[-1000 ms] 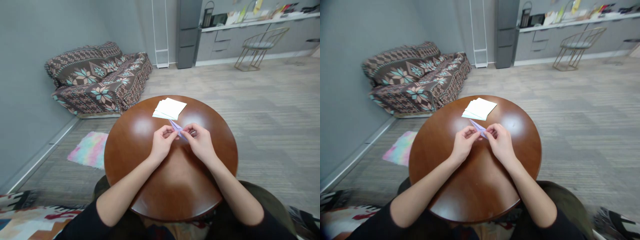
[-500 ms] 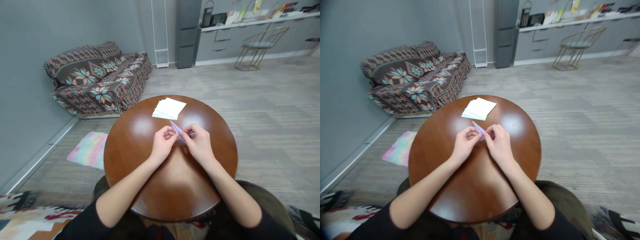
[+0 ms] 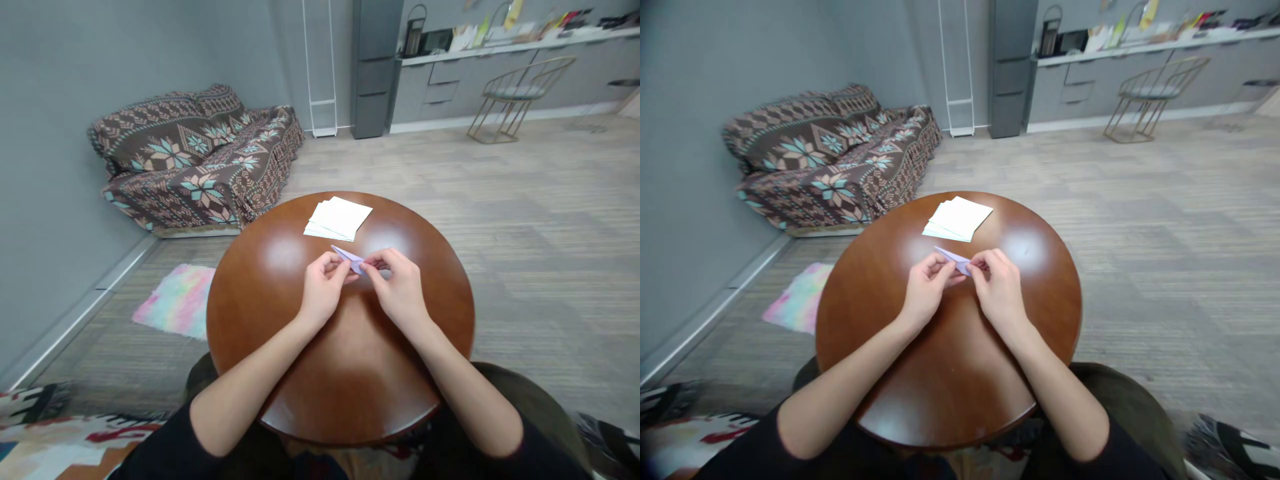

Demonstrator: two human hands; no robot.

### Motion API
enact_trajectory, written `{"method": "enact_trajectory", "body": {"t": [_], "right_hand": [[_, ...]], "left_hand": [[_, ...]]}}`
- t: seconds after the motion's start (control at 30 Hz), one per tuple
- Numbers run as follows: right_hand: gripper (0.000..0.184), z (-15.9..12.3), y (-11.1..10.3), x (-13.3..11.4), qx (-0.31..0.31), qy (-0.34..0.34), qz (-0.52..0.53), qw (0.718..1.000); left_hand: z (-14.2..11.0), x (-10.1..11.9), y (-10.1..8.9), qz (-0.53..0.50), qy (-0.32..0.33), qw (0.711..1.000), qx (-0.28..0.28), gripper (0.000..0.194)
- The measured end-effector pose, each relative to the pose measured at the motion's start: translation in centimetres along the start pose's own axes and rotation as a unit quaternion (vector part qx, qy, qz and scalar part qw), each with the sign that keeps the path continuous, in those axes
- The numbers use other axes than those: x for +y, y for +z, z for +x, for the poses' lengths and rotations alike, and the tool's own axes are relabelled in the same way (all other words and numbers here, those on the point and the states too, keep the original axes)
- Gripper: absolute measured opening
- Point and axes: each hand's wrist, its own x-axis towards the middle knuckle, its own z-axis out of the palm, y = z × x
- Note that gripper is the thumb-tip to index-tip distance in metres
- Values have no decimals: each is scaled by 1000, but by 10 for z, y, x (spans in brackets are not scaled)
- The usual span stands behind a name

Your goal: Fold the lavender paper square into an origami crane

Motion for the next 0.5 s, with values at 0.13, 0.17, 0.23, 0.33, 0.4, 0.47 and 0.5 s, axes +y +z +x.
{"method": "enact_trajectory", "body": {"t": [0.13,0.17,0.23,0.33,0.4,0.47,0.5], "right_hand": [[6,0,1,1,6,13,13,1000],[6,0,1,1,6,15,15,1000],[8,0,1,1,3,12,13,1000],[11,0,0,0,1,2,4,1000],[11,0,0,-1,4,0,-1,1000],[11,0,0,-1,4,1,0,1000],[10,0,1,0,2,3,5,1000]], "left_hand": [[-1,1,0,-8,4,1000,2,23],[-1,1,0,-9,4,1000,2,24],[-1,2,1,-11,3,1000,3,26],[-1,2,1,-12,2,1000,6,28],[-1,1,1,-12,1,1000,10,29],[0,0,0,-10,2,1000,10,29],[0,-1,-1,-7,3,1000,10,29]]}}
